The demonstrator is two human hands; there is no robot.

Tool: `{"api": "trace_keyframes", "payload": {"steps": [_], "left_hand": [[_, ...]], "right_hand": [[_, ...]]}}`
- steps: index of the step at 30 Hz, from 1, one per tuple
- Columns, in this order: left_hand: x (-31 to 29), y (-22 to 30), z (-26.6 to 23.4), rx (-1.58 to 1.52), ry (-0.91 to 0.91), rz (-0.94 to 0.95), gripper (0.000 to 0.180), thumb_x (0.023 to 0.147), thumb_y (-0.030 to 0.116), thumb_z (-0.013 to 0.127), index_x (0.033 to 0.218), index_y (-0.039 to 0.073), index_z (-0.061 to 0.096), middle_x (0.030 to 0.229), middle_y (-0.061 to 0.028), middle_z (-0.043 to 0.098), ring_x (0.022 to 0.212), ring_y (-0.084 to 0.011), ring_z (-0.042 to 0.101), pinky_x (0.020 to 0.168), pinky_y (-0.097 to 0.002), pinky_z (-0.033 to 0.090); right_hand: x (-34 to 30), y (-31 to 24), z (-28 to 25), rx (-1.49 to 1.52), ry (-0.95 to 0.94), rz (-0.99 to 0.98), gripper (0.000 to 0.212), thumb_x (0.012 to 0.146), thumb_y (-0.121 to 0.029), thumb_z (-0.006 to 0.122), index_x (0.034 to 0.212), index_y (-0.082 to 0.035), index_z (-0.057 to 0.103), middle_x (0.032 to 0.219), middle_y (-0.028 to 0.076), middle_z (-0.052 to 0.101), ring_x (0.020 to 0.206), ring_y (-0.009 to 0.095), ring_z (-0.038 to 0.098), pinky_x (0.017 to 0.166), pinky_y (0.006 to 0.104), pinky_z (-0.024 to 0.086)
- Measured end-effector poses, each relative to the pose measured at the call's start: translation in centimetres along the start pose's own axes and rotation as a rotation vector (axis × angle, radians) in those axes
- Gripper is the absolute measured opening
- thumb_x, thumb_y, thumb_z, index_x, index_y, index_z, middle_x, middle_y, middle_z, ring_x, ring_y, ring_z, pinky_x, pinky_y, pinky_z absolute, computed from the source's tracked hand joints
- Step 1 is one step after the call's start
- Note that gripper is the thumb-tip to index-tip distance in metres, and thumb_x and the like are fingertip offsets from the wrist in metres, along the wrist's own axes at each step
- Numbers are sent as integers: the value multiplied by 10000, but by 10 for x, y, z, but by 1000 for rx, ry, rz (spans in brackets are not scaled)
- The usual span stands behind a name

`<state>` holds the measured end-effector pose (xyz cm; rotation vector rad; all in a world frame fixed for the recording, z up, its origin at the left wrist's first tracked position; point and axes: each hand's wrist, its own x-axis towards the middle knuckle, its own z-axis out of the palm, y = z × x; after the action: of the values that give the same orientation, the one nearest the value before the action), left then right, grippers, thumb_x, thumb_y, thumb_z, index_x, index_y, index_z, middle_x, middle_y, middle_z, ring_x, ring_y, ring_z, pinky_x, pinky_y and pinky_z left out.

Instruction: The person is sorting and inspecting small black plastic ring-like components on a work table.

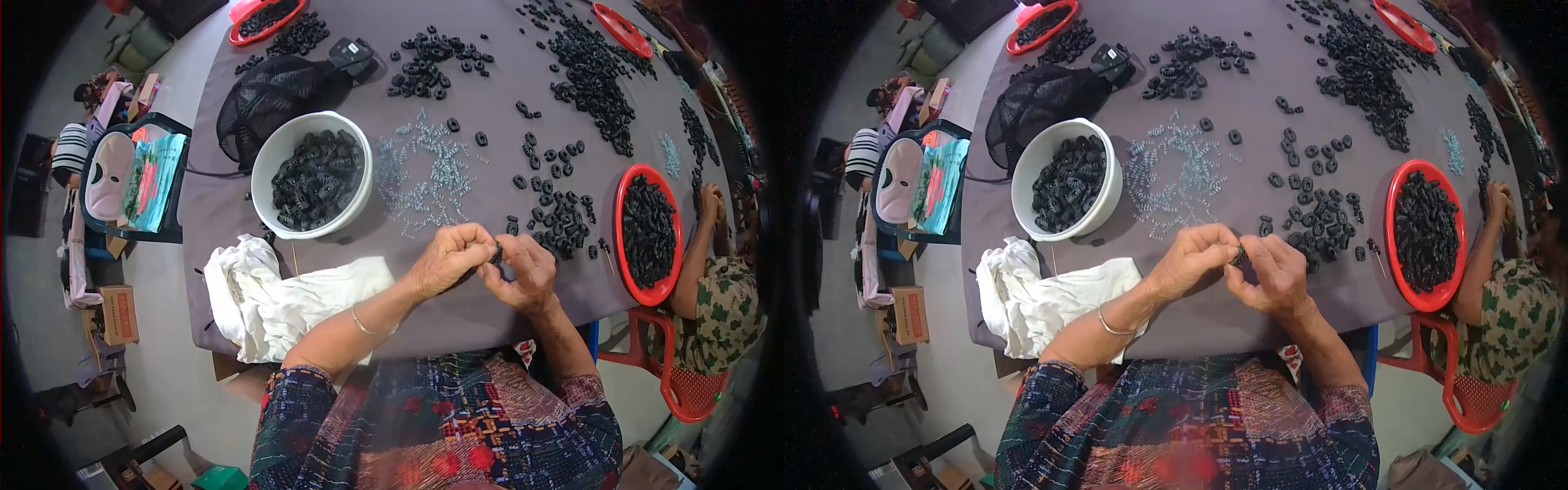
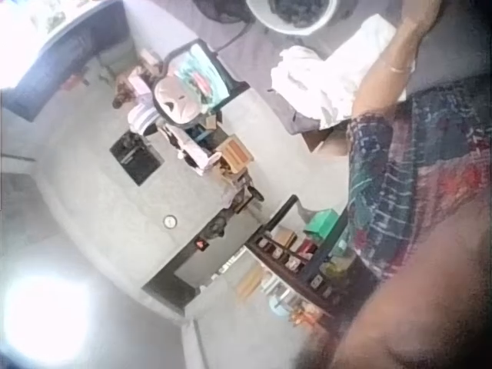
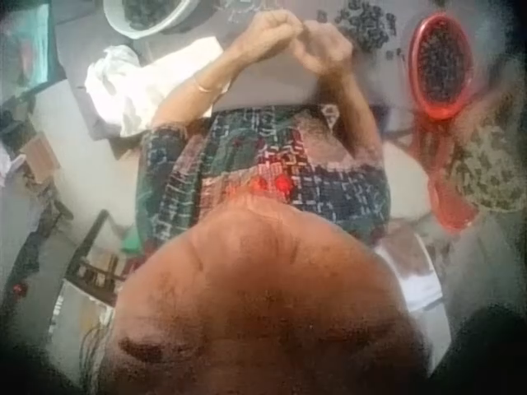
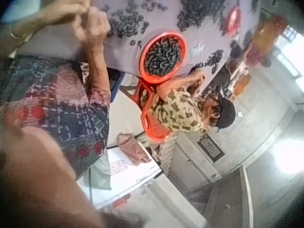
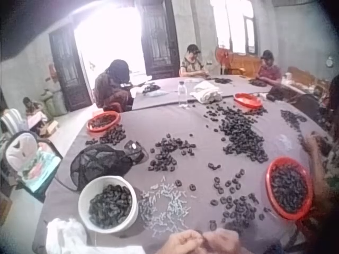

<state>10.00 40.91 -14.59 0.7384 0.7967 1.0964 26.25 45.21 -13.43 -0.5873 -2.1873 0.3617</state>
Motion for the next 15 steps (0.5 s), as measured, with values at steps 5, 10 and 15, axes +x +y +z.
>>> {"api": "trace_keyframes", "payload": {"steps": [5,10,15], "left_hand": [[1,-4,-2,-1,-21,8,87,886,88,559,858,6,568,783,-7,580,708,-59,535,615,-206,426],[2,-8,-1,85,22,29,132,914,116,516,865,2,559,760,-21,577,680,-71,531,599,-213,422],[4,-12,2,-39,40,51,191,930,148,492,831,0,561,719,-32,587,644,-74,539,592,-216,439]], "right_hand": [[0,0,0,7,7,-15,376,609,-24,692,957,9,553,687,70,506,524,212,486,462,309,410],[-1,2,1,15,19,-22,367,621,-22,700,955,-6,549,680,56,521,535,197,512,462,294,420],[-5,10,1,47,74,36,347,631,-24,707,943,-36,554,639,38,524,520,167,525,446,269,424]]}}
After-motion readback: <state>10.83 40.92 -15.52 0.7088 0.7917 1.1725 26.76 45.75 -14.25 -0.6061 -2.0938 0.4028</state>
